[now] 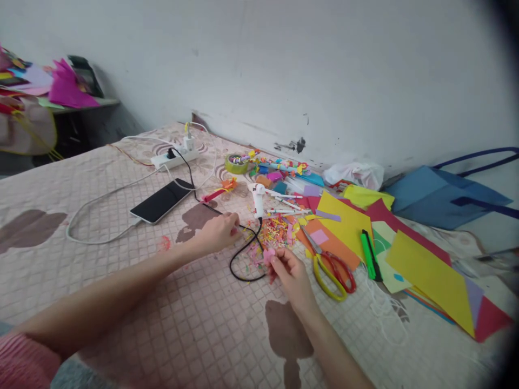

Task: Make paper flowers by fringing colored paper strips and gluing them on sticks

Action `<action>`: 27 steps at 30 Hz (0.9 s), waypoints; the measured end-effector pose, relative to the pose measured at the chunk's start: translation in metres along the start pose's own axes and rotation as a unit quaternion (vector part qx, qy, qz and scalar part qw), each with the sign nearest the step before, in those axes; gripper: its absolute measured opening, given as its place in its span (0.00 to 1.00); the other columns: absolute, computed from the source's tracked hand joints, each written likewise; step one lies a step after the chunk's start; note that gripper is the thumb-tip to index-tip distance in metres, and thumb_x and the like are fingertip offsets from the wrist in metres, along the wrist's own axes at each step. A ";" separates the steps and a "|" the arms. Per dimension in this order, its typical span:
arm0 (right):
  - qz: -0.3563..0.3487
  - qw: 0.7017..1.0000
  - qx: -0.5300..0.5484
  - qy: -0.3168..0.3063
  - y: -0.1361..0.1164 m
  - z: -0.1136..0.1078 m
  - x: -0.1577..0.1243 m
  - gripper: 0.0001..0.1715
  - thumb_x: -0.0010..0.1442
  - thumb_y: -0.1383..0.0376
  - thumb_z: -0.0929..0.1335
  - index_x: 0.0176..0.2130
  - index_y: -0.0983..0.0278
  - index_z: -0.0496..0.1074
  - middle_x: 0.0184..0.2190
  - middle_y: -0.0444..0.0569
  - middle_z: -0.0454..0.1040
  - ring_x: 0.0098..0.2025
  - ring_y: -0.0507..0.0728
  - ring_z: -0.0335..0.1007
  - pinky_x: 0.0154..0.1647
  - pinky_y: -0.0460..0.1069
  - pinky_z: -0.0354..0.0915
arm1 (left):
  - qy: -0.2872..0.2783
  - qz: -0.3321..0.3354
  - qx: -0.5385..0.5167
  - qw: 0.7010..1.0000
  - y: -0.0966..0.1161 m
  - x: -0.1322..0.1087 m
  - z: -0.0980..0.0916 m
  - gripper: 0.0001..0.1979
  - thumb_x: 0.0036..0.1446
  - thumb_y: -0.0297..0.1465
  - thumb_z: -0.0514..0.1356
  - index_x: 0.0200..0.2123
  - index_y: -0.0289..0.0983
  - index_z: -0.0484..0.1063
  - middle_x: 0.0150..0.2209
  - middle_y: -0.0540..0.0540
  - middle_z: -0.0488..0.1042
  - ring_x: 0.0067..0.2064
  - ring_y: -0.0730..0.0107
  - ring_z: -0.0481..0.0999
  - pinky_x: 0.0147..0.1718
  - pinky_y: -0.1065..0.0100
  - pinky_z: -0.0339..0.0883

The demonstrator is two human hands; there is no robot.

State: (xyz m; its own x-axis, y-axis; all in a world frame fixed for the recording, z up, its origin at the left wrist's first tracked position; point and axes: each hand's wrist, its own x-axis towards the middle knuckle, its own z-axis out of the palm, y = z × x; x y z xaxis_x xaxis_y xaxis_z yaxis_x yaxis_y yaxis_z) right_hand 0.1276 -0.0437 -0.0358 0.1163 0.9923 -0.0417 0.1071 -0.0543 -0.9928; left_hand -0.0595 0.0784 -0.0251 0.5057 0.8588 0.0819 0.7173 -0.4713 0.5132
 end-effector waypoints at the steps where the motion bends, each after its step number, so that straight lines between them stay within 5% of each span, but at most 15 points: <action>1: 0.002 1.000 -0.004 0.004 0.002 -0.002 0.000 0.13 0.57 0.55 0.66 0.29 0.62 0.65 0.21 0.41 0.66 0.23 0.51 0.62 0.22 0.45 0.61 | -0.009 0.010 -0.016 1.000 -0.001 0.000 -0.001 0.07 0.50 0.33 0.56 0.33 0.37 0.67 0.30 0.44 0.73 0.30 0.66 0.71 0.26 0.69 0.55; 8: 0.004 1.000 -0.020 0.017 0.003 -0.012 -0.008 0.12 0.58 0.57 0.65 0.28 0.62 0.65 0.21 0.41 0.65 0.23 0.51 0.62 0.24 0.45 0.61 | -0.061 0.020 -0.165 0.984 -0.018 0.003 -0.008 0.12 0.46 0.33 0.60 0.36 0.36 0.68 0.27 0.48 0.73 0.27 0.70 0.71 0.25 0.72 0.59; 15: -0.010 0.999 -0.035 0.027 0.006 -0.019 -0.009 0.13 0.58 0.57 0.65 0.28 0.63 0.65 0.21 0.41 0.66 0.23 0.50 0.62 0.24 0.44 0.61 | -0.074 0.016 -0.118 0.990 -0.020 0.007 -0.006 0.14 0.42 0.36 0.63 0.33 0.35 0.69 0.27 0.48 0.72 0.28 0.70 0.71 0.26 0.71 0.62; 27: -0.048 0.996 -0.077 0.007 0.009 -0.016 -0.016 0.11 0.58 0.59 0.65 0.28 0.63 0.64 0.20 0.41 0.66 0.23 0.51 0.63 0.24 0.45 0.61 | -0.068 0.051 -0.114 0.990 -0.020 -0.002 -0.002 0.10 0.50 0.36 0.57 0.30 0.34 0.71 0.24 0.49 0.73 0.26 0.73 0.70 0.25 0.73 0.61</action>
State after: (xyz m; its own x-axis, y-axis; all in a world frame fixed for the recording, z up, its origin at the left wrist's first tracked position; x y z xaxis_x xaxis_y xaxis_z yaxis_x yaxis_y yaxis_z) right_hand 0.1425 -0.0617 -0.0420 0.1113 0.9923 0.0544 0.2675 0.0228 -0.9633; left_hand -0.0758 0.0870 -0.0340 0.6405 0.7672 0.0351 0.5407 -0.4829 0.6888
